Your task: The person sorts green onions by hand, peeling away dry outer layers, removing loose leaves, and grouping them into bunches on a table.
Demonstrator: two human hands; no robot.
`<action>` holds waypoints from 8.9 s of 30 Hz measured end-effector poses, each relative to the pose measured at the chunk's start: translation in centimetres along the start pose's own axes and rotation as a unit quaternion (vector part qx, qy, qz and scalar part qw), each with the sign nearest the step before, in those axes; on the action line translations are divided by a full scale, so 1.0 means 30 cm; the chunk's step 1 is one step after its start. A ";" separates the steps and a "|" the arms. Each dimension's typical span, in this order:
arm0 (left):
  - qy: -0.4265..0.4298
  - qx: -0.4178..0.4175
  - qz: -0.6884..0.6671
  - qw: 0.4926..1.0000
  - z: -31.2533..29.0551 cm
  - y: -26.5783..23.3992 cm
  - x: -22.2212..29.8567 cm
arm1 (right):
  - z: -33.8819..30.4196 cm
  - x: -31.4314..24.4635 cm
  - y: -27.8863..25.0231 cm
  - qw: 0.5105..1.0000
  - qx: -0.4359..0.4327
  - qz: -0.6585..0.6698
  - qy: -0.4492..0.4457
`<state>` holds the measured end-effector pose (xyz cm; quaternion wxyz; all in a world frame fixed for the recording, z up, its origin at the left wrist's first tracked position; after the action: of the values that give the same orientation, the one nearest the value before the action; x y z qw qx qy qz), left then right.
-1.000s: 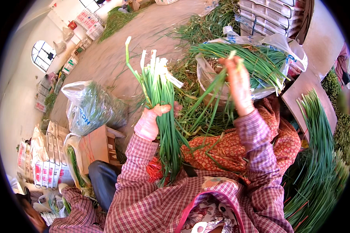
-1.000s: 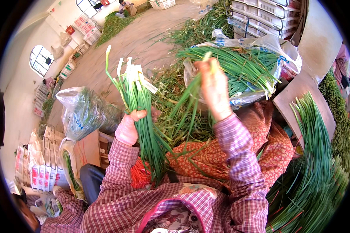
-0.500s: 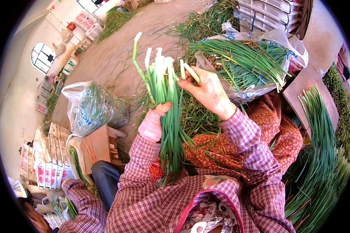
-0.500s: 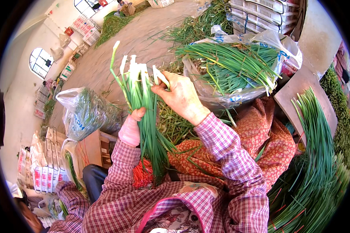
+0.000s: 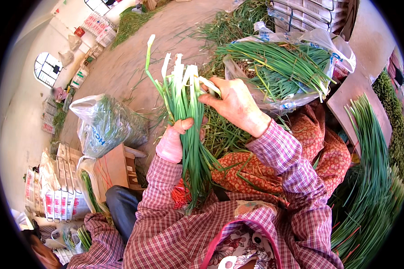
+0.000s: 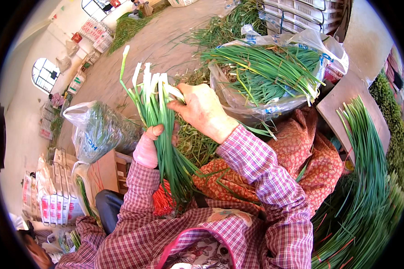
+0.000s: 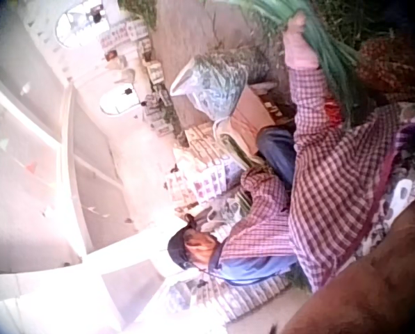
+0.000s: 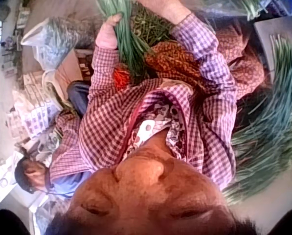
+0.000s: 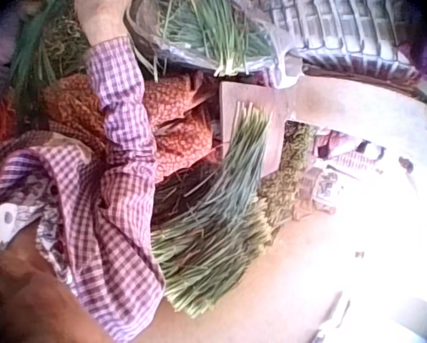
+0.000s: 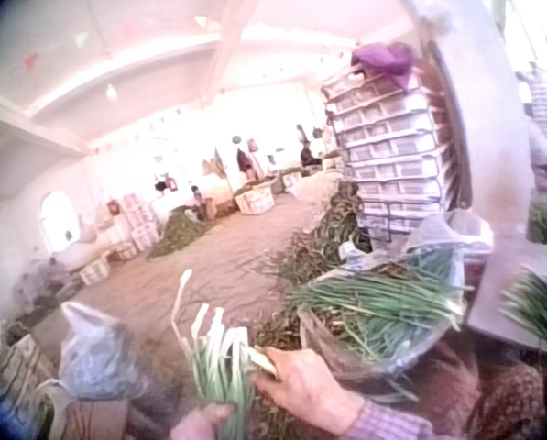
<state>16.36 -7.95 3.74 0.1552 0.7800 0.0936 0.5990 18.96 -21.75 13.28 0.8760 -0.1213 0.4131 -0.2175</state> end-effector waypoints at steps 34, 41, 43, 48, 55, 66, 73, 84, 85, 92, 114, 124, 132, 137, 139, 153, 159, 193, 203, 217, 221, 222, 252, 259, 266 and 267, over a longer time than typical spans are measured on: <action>0.048 0.011 -0.007 0.999 -0.014 -0.039 0.007 | -0.070 0.015 0.042 0.991 0.008 0.125 0.056; 0.082 0.049 0.046 0.994 -0.015 -0.014 0.049 | -0.063 -0.019 0.015 0.995 -0.021 0.100 0.006; 0.061 0.061 0.049 0.995 -0.010 -0.028 0.031 | -0.053 -0.014 -0.008 0.998 0.001 0.039 -0.049; 0.004 0.045 0.046 0.998 -0.014 -0.073 -0.014 | -0.022 0.053 -0.097 0.987 0.070 -0.119 -0.080; 0.012 0.030 0.033 0.999 -0.019 -0.060 -0.013 | -0.054 0.062 -0.118 0.995 0.096 -0.015 0.002; 0.012 0.070 -0.021 0.997 -0.017 -0.033 0.001 | -0.126 0.086 0.046 0.964 -0.021 0.213 0.158; -0.006 0.013 -0.048 0.999 -0.001 -0.063 -0.010 | -0.132 0.217 -0.031 0.856 0.064 0.396 0.326; 0.025 0.016 -0.052 0.998 0.012 -0.014 -0.009 | -0.134 0.077 0.101 0.949 -0.019 0.270 0.161; 0.028 0.021 -0.051 0.998 0.013 -0.022 -0.011 | -0.135 0.078 0.108 0.948 -0.024 0.275 0.162; 0.014 0.058 -0.034 0.998 -0.004 -0.026 -0.004 | -0.142 0.071 0.103 0.948 -0.041 0.270 0.163; 0.123 0.045 0.040 0.991 -0.001 0.006 0.051 | -0.060 0.058 0.070 0.975 -0.036 0.146 0.164; 0.093 0.056 0.045 0.993 -0.002 -0.056 0.097 | -0.053 0.276 -0.294 0.902 0.279 0.273 0.187; 0.096 0.031 0.094 0.990 0.020 0.015 0.036 | 0.004 0.056 -0.072 0.962 0.131 0.216 0.101; 0.064 -0.008 0.032 0.997 0.024 0.037 0.008 | -0.004 0.076 -0.001 0.943 0.098 0.274 0.161; 0.025 -0.002 -0.018 1.000 0.026 0.030 0.001 | -0.008 0.116 -0.016 0.926 0.113 0.309 0.187; -0.005 0.015 -0.034 0.999 0.062 -0.010 0.006 | 0.040 0.137 -0.148 0.931 0.074 0.299 0.194; -0.010 0.009 0.008 1.000 0.050 0.048 -0.016 | 0.034 0.121 0.000 0.954 0.002 0.243 0.176; 0.053 0.132 0.149 0.979 -0.006 -0.123 0.066 | 0.041 -0.030 0.051 0.994 -0.018 -0.047 -0.100; -0.029 0.060 0.000 0.998 -0.051 -0.120 -0.007 | 0.113 0.161 0.014 0.972 0.055 -0.214 -0.084; 0.059 0.112 0.029 0.991 -0.038 -0.144 0.037 | 0.028 0.103 0.061 0.946 -0.028 0.249 0.204; 0.081 0.107 0.028 0.990 -0.032 -0.088 0.055 | 0.005 0.062 0.136 0.915 -0.084 0.326 0.223; 0.088 0.096 0.035 0.991 -0.033 -0.073 0.063 | 0.003 0.061 0.147 0.913 -0.085 0.332 0.221; 0.082 0.086 0.028 0.993 0.001 -0.159 0.154 | -0.020 0.182 0.037 0.982 -0.082 0.092 0.141; 0.086 0.078 0.027 0.993 0.016 -0.085 0.106 | -0.062 0.144 0.095 0.861 -0.046 0.402 0.308; 0.085 0.061 0.052 0.993 0.012 -0.014 0.104 | -0.047 0.098 0.154 0.896 -0.058 0.366 0.243; 0.089 0.075 0.053 0.992 0.004 -0.018 0.113 | -0.039 0.112 0.125 0.897 -0.020 0.371 0.241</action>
<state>17.39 -6.34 6.60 0.0557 0.7368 0.1106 0.6647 21.00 -20.12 8.82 0.7642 0.0791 0.6306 0.1096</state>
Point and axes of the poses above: each hand's wrist, its own z-axis towards the middle knuckle, its own y-axis out of the palm, x = y × z, the point moved 10 cm from there along z, towards the middle knuckle, and after that the axes turned 10 degrees about x, right-handed, at the moved point
